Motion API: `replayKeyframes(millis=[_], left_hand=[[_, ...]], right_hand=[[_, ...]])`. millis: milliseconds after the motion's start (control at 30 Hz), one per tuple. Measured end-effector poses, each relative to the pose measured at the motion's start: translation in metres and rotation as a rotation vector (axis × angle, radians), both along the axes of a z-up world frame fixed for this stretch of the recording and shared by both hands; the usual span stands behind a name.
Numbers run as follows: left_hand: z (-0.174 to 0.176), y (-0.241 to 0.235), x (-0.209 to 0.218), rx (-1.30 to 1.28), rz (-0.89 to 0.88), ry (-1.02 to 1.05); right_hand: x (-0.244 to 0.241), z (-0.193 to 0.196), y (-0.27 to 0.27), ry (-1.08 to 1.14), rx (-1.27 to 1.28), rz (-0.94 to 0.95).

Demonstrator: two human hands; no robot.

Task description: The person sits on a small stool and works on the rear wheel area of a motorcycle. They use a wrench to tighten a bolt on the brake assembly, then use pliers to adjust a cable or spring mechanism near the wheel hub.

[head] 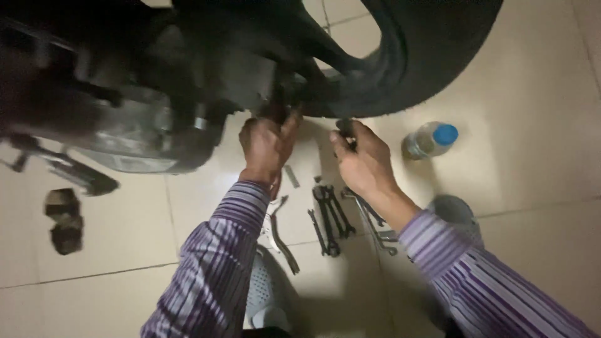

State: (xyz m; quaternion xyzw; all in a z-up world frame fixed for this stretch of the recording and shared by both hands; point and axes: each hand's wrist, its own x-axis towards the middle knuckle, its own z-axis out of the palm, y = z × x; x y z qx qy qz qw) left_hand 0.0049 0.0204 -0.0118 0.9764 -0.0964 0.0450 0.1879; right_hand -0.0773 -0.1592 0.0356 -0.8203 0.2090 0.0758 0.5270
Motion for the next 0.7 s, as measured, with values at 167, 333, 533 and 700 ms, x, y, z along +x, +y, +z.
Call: replayKeyframes(millis=[167,333,533,700], left_hand=[[0.002,0.003,0.004,0.182,-0.075,-0.151],[0.010,-0.014,0.003,-0.012,0.089,0.080],[0.009,-0.011,0.006,0.181,-0.090,-0.022],[0.097,-0.054,-0.023,-0.827,0.349,0.526]], right_hand=[[-0.008,0.008,-0.023,0.013,-0.032,0.012],[-0.015,-0.003,-0.030,0.028,-0.045,0.078],[-0.015,-0.004,-0.050,0.093,-0.105,0.092],[-0.019,0.011,-0.029,0.141,-0.024,0.124]])
